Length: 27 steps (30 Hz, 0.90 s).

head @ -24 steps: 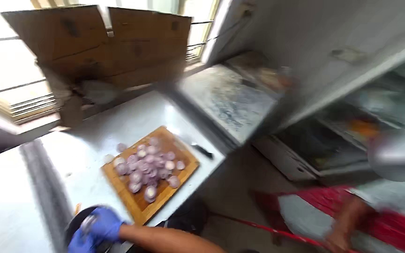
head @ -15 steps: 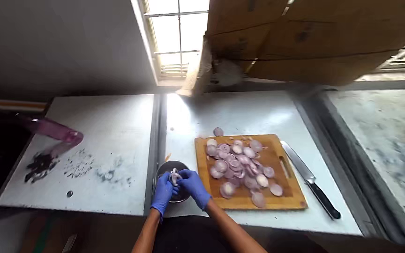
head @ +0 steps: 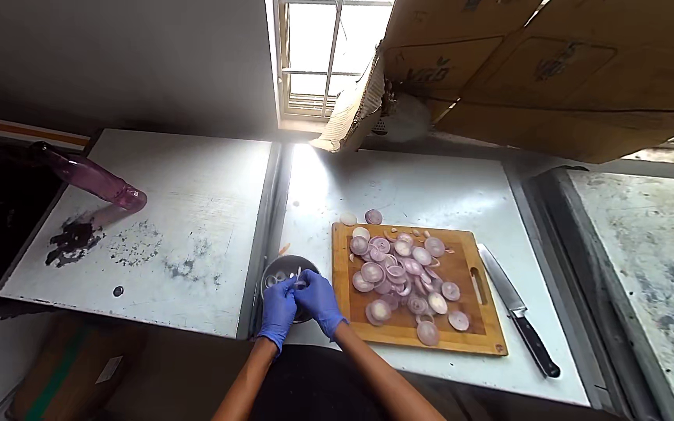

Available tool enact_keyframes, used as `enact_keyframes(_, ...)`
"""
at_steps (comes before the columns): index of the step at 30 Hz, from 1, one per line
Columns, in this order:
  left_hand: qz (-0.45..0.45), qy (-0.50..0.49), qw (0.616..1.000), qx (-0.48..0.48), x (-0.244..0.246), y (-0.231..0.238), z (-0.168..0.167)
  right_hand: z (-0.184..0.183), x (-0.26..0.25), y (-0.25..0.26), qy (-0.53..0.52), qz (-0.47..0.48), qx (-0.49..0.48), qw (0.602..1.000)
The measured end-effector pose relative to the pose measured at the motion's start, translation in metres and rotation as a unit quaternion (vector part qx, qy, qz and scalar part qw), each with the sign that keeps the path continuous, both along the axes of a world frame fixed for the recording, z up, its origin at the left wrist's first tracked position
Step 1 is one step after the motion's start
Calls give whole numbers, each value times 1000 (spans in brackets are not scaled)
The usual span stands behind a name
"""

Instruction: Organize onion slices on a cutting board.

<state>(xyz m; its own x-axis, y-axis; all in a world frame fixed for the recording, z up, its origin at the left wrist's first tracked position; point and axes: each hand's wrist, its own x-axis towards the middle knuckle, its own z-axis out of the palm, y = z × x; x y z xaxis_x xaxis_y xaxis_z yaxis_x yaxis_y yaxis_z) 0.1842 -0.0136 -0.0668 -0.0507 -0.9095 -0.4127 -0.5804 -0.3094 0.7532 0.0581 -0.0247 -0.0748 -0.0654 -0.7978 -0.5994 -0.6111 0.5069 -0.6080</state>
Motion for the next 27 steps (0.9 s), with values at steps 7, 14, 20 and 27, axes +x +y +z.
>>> enact_keyframes(7,78,72,993,49,13,-14,-16,10,7,4,-4,-7,-24,1000)
enact_keyframes(14,244,428,832,254,29,-14,6,27,5,20,26,74,-153,985)
enact_keyframes(20,205,478,812,264,30,-6,16,15,13,23,-36,148,-144,978)
enact_keyframes(27,64,176,982,35,29,11,6,13,9,19,-149,-26,-66,986)
